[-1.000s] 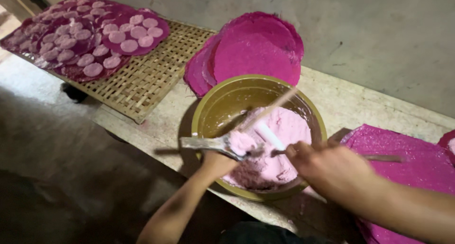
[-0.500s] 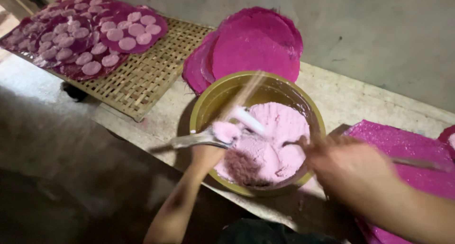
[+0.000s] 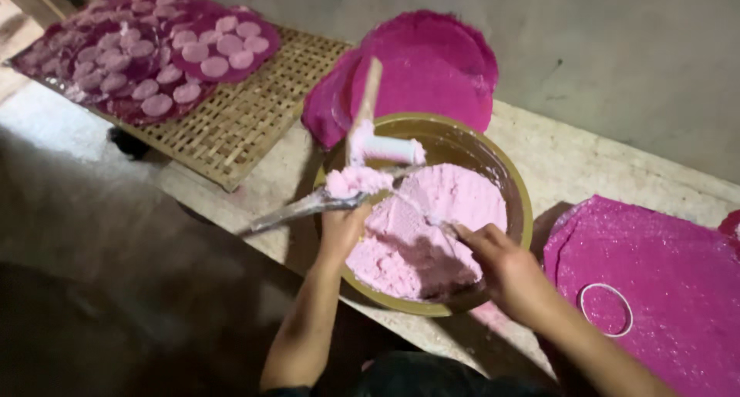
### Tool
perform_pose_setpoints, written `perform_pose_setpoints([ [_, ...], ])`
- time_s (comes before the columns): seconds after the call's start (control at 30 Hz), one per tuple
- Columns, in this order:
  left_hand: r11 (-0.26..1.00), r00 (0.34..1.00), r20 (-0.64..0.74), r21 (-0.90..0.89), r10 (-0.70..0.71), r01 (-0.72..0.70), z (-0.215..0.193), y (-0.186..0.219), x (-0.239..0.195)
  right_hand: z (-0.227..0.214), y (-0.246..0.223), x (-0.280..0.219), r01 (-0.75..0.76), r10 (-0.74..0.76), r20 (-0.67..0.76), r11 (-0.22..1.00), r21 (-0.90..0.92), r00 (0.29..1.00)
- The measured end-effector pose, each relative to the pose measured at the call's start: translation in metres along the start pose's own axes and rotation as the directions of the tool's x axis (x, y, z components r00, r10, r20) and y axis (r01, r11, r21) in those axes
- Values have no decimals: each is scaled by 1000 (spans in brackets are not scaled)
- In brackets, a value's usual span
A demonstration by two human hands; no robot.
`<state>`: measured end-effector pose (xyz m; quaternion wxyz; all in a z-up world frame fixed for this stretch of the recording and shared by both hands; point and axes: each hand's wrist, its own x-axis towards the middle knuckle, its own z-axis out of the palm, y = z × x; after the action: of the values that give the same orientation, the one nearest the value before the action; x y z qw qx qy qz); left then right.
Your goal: The person uses a manual press to form pink paste into circular shapes on a pink mat. They repeatedly scoop paste from a bowl, load it into the press, and stamp out circles, arranging them on the mat.
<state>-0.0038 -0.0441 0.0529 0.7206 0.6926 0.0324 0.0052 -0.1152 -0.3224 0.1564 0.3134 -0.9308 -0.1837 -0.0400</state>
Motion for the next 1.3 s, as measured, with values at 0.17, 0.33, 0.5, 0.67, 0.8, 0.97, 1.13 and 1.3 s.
perform_pose_setpoints([
  [0.17,597,779,24,627,626,-499,18,17,-1,2,-7,22,43,-24,-120,987,158,992],
  [0.33,543,754,43,667,655,-510,15,49,2,37,-19,23,107,-74,-135,962,252,988],
  [0.5,505,721,116,638,683,-581,1,70,-1,15,11,11,-338,266,259,894,295,929],
  [0.67,534,887,176,743,426,-404,16,87,-9,16,61,38,-223,204,99,941,256,974],
  [0.8,487,860,154,770,487,-413,24,85,2,64,59,30,-72,81,-11,932,356,997],
  [0.97,414,905,142,854,401,-317,4,62,23,26,46,22,-218,160,231,942,254,960],
  [1.13,371,928,290,856,233,-360,8,31,19,-73,22,64,-393,341,486,920,5,805],
  [1.3,516,875,416,708,248,-483,45,3,-1,-90,-24,91,-10,155,378,934,-358,913],
])
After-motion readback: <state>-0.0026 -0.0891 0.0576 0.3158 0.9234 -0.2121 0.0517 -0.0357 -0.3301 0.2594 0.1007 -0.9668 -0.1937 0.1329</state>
